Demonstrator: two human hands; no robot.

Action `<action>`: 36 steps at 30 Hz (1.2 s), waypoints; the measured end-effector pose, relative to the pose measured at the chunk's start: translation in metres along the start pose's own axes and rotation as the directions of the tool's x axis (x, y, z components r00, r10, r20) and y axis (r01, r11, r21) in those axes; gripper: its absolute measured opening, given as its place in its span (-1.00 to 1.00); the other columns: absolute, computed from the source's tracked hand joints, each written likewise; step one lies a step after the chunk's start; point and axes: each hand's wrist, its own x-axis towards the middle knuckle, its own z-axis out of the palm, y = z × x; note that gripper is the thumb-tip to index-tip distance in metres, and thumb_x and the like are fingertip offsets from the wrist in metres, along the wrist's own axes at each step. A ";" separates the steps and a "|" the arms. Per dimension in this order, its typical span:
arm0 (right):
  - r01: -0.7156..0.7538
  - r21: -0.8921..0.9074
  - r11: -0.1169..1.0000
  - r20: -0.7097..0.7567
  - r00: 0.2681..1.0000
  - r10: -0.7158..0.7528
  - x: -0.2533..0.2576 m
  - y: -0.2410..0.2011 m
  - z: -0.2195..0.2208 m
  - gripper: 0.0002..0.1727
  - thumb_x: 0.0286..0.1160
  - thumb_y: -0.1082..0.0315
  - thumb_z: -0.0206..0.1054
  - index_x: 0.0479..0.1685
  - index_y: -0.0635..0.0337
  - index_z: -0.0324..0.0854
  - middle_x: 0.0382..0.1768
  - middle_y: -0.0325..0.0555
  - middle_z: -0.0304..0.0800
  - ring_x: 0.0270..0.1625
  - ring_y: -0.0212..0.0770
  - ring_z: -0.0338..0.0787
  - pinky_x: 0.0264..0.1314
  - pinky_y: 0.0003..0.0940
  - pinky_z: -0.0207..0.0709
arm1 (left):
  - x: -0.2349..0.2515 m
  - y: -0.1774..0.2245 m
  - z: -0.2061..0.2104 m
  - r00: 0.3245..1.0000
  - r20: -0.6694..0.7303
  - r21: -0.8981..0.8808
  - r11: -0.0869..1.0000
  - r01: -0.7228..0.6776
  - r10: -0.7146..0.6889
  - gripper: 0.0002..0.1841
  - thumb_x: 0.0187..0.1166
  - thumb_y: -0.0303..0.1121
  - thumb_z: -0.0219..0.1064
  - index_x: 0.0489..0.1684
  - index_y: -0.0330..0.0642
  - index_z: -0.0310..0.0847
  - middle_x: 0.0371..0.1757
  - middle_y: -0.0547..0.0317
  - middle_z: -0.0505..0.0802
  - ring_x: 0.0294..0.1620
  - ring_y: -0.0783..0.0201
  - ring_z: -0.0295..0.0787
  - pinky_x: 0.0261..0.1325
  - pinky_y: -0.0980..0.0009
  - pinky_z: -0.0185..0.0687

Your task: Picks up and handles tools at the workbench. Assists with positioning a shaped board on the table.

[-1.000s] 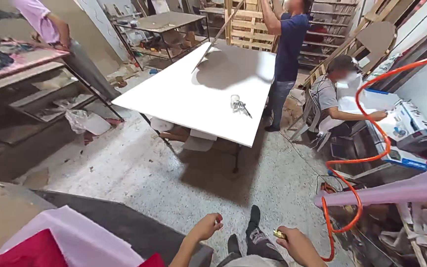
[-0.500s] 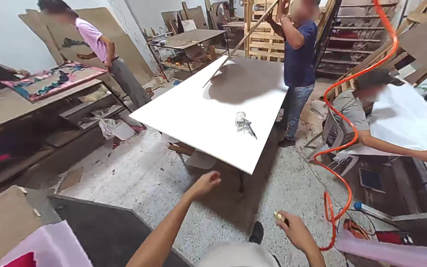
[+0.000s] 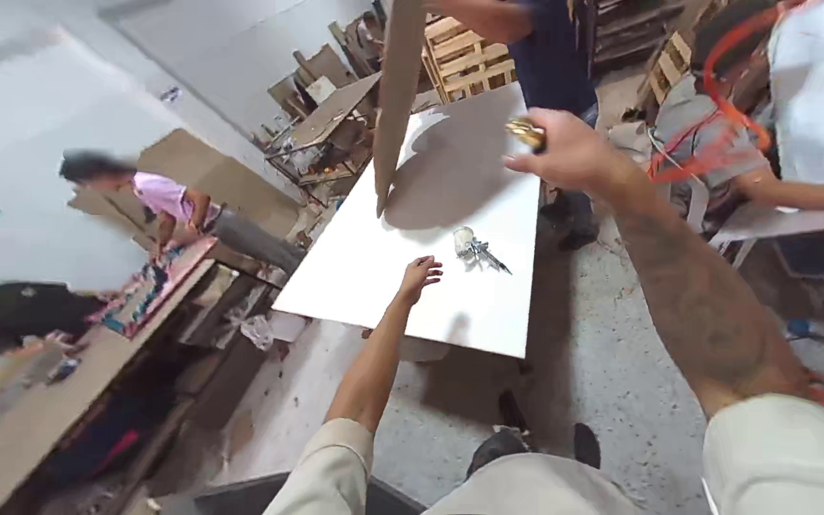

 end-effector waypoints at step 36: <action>-0.404 -0.220 0.888 0.400 0.793 0.460 -0.004 0.221 0.217 -0.55 0.58 0.16 0.42 0.39 0.14 0.68 0.05 0.13 0.83 0.09 0.04 0.82 0.30 0.14 0.63 | -0.016 -0.212 -0.106 0.929 0.157 0.236 0.926 0.294 -0.334 -0.55 0.80 -0.11 0.21 0.43 -0.26 0.58 0.15 -0.11 0.87 0.06 0.04 0.89 0.18 0.01 0.79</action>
